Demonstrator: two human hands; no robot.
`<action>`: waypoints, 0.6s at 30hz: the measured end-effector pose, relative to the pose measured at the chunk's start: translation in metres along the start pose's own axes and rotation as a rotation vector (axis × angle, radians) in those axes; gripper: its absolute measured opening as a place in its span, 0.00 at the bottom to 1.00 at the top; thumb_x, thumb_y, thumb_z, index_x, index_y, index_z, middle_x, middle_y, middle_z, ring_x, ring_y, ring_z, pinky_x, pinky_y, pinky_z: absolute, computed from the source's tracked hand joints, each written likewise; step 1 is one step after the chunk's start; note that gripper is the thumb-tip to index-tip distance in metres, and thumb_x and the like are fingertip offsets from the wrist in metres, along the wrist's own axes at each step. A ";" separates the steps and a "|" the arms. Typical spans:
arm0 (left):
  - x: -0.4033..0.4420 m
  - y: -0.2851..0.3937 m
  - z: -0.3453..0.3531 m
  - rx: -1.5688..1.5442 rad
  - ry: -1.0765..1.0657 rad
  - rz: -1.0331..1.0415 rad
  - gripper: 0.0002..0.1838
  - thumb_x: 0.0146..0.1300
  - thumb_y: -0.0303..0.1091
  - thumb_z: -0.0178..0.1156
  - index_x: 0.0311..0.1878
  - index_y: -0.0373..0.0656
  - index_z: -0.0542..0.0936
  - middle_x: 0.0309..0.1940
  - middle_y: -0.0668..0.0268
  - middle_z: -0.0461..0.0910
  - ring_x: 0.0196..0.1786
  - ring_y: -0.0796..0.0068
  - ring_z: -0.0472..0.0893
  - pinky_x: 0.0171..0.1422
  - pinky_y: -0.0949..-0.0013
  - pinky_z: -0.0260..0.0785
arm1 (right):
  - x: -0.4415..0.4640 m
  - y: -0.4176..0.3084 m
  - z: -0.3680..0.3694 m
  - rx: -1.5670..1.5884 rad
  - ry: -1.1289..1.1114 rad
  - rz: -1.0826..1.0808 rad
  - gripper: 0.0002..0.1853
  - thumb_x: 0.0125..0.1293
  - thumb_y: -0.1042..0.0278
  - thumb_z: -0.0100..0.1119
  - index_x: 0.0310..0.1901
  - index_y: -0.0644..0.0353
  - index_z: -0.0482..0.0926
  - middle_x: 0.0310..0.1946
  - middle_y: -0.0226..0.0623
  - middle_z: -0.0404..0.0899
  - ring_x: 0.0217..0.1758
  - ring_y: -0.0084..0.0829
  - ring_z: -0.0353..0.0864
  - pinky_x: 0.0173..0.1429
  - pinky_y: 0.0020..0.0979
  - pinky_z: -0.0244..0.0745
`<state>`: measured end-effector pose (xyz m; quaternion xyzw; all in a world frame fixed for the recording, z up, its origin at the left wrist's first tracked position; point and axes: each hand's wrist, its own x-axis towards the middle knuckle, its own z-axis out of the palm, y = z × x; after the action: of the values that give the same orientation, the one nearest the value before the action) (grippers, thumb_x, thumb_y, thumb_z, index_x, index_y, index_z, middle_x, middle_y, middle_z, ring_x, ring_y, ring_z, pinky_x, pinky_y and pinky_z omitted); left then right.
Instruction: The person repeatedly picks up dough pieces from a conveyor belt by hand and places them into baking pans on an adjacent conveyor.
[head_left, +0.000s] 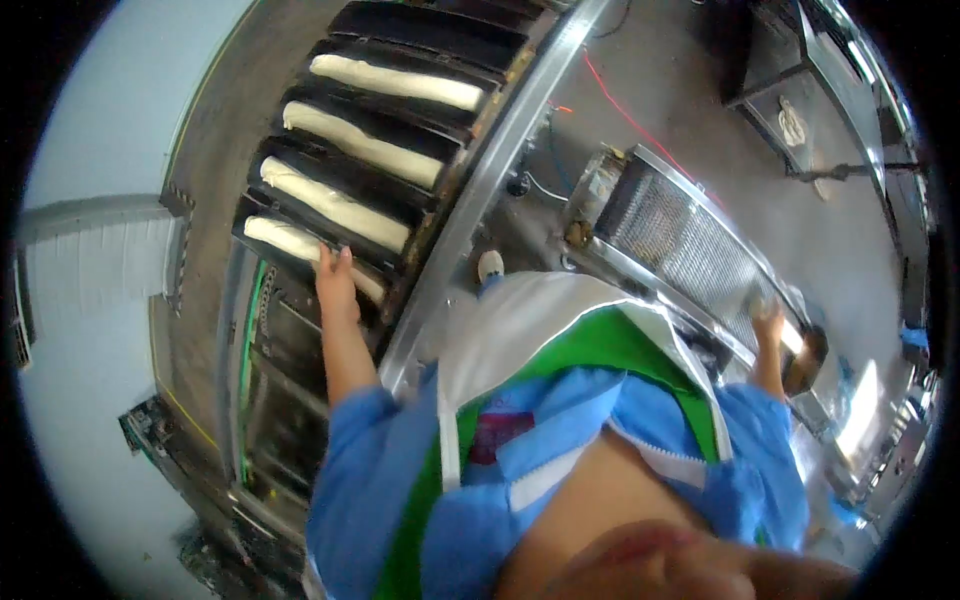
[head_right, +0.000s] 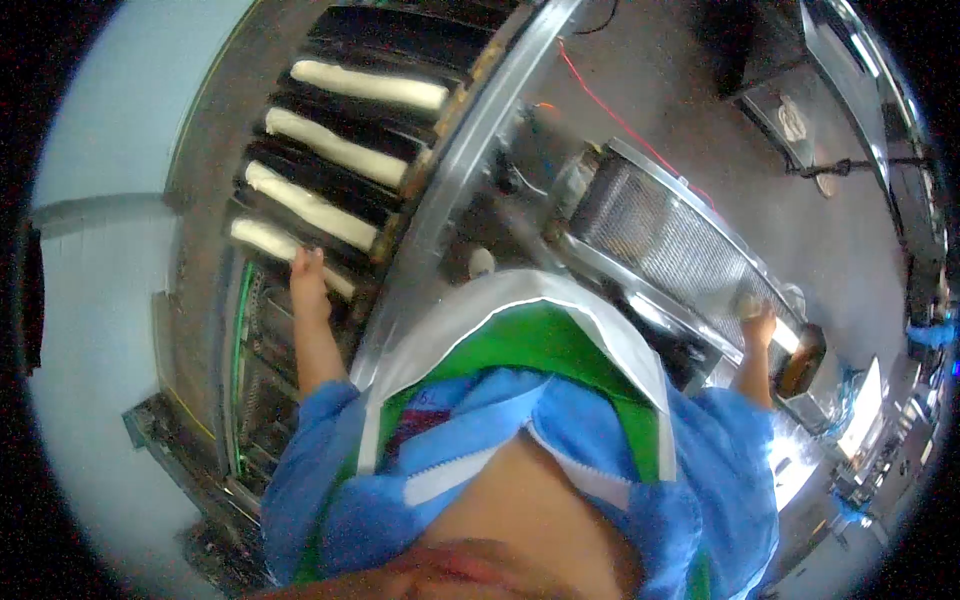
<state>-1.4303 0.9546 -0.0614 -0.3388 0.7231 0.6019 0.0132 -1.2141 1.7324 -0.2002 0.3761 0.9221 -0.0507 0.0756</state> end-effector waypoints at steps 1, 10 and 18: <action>-0.012 -0.003 0.001 0.026 0.002 0.035 0.33 0.62 0.36 0.54 0.67 0.41 0.52 0.64 0.54 0.57 0.63 0.63 0.61 0.65 0.64 0.51 | -0.012 0.012 -0.003 0.010 0.001 0.011 0.26 0.55 0.64 0.51 0.56 0.62 0.65 0.56 0.48 0.66 0.60 0.47 0.63 0.62 0.42 0.59; -0.032 -0.007 0.006 0.045 0.007 0.102 0.33 0.63 0.39 0.53 0.68 0.43 0.52 0.63 0.54 0.58 0.62 0.62 0.62 0.65 0.62 0.51 | -0.034 0.048 -0.026 -0.273 0.190 -0.111 0.22 0.57 0.67 0.48 0.56 0.56 0.65 0.52 0.43 0.68 0.58 0.44 0.64 0.59 0.44 0.60; -0.028 -0.009 -0.001 0.075 -0.038 -0.058 0.34 0.64 0.40 0.50 0.69 0.49 0.47 0.66 0.56 0.53 0.65 0.56 0.57 0.67 0.53 0.48 | -0.026 0.050 -0.036 -0.346 -0.052 0.122 0.25 0.60 0.57 0.50 0.59 0.53 0.64 0.57 0.40 0.66 0.62 0.41 0.62 0.64 0.41 0.56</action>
<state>-1.4040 0.9666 -0.0569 -0.3473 0.7345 0.5802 0.0570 -1.1646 1.7552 -0.1620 0.4112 0.8903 0.1033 0.1660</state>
